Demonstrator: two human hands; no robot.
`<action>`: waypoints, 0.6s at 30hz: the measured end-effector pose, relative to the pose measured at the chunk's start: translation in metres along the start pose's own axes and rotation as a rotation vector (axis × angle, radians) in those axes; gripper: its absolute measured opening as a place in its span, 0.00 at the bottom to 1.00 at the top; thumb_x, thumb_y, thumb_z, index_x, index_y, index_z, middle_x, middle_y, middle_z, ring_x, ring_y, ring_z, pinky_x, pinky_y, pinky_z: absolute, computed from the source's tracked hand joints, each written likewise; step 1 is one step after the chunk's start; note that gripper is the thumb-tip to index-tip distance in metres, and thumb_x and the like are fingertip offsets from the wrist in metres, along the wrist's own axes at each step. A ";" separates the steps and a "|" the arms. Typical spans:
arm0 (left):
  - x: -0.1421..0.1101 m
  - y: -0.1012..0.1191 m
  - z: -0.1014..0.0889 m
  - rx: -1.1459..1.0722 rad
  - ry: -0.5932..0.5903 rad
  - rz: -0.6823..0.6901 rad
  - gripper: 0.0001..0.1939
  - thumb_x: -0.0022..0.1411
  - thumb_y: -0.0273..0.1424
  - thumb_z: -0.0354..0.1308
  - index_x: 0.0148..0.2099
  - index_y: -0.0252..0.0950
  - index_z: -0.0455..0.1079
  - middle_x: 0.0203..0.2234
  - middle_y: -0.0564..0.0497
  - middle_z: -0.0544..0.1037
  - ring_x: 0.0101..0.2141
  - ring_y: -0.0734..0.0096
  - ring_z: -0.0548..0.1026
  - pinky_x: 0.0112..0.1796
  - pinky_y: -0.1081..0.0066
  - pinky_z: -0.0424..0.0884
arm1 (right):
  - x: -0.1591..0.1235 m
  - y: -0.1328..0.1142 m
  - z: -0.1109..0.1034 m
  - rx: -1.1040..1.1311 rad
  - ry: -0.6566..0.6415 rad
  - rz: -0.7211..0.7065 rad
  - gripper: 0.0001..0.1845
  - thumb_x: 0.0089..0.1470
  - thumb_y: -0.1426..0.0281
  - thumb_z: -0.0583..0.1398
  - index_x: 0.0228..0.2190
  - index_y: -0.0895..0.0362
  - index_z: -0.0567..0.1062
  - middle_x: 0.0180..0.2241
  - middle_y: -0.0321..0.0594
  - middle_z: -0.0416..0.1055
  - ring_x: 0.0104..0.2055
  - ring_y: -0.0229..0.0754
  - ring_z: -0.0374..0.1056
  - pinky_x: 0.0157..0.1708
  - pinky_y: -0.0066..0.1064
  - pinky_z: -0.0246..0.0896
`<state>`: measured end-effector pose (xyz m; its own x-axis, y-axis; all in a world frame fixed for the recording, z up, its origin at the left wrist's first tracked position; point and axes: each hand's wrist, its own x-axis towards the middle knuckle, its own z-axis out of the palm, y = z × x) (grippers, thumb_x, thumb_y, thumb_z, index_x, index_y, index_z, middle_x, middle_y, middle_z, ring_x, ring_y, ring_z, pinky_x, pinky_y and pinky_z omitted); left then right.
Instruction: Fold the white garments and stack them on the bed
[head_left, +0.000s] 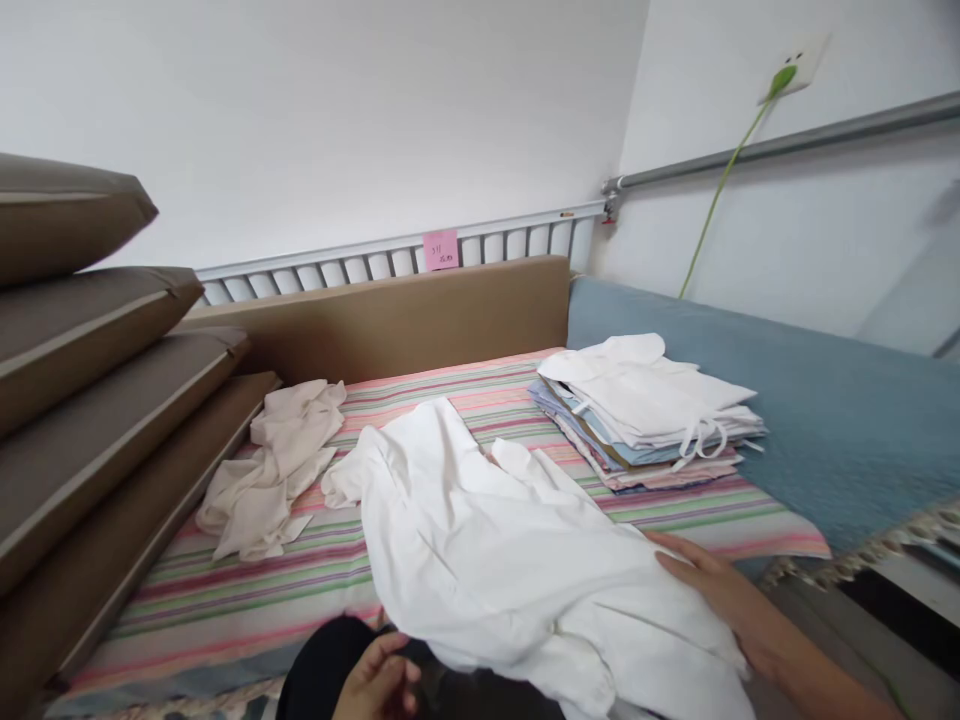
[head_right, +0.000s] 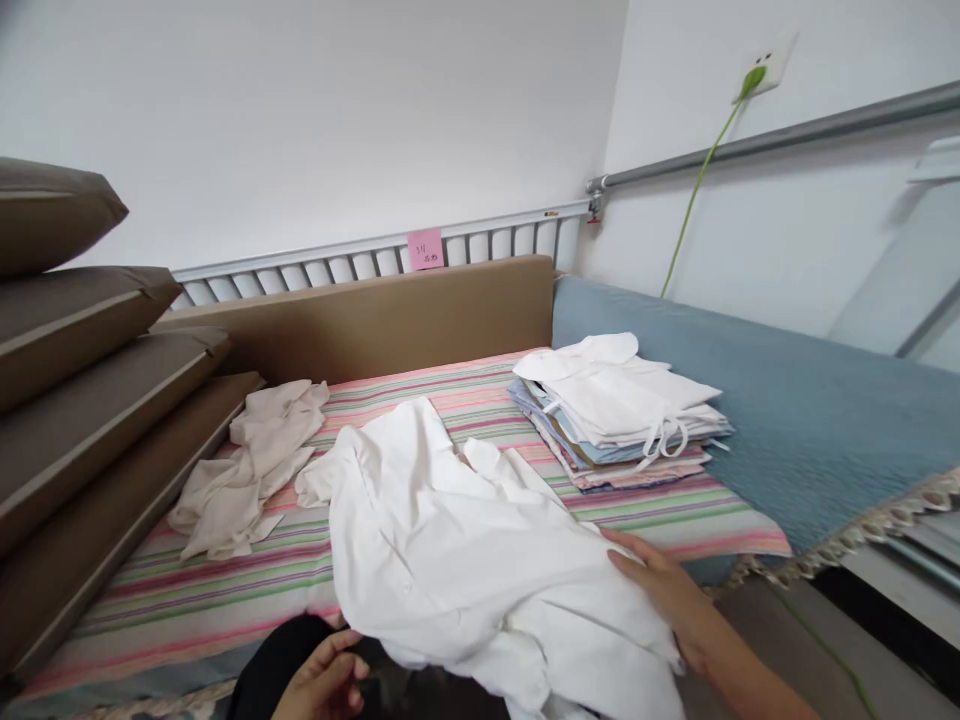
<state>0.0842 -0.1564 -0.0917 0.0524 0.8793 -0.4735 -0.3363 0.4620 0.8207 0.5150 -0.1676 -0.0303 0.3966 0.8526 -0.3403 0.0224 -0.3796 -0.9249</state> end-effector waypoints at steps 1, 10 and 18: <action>0.001 -0.001 0.000 0.045 0.058 0.042 0.25 0.34 0.41 0.70 0.35 0.35 0.69 0.19 0.52 0.74 0.15 0.78 0.66 0.21 0.74 0.62 | -0.005 0.005 -0.003 0.043 0.002 0.028 0.28 0.37 0.55 0.64 0.42 0.52 0.76 0.43 0.43 0.75 0.45 0.54 0.71 0.42 0.37 0.68; 0.022 0.035 0.000 0.619 0.341 0.603 0.32 0.49 0.48 0.56 0.52 0.36 0.63 0.49 0.40 0.70 0.48 0.54 0.70 0.46 0.57 0.68 | -0.058 0.022 -0.003 0.428 -0.283 0.253 0.33 0.41 0.47 0.60 0.43 0.58 0.76 0.41 0.47 0.76 0.48 0.56 0.69 0.47 0.41 0.65; 0.035 0.010 0.008 0.990 0.168 0.813 0.25 0.52 0.43 0.54 0.50 0.34 0.67 0.52 0.39 0.70 0.54 0.52 0.65 0.56 0.49 0.59 | -0.052 -0.036 0.029 0.616 -0.154 0.102 0.22 0.45 0.67 0.65 0.45 0.57 0.72 0.36 0.43 0.78 0.39 0.48 0.74 0.43 0.38 0.69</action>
<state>0.0907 -0.1205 -0.0976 0.0197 0.9550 0.2960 0.6240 -0.2431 0.7427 0.4669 -0.1875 0.0155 0.2317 0.8821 -0.4102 -0.5581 -0.2249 -0.7987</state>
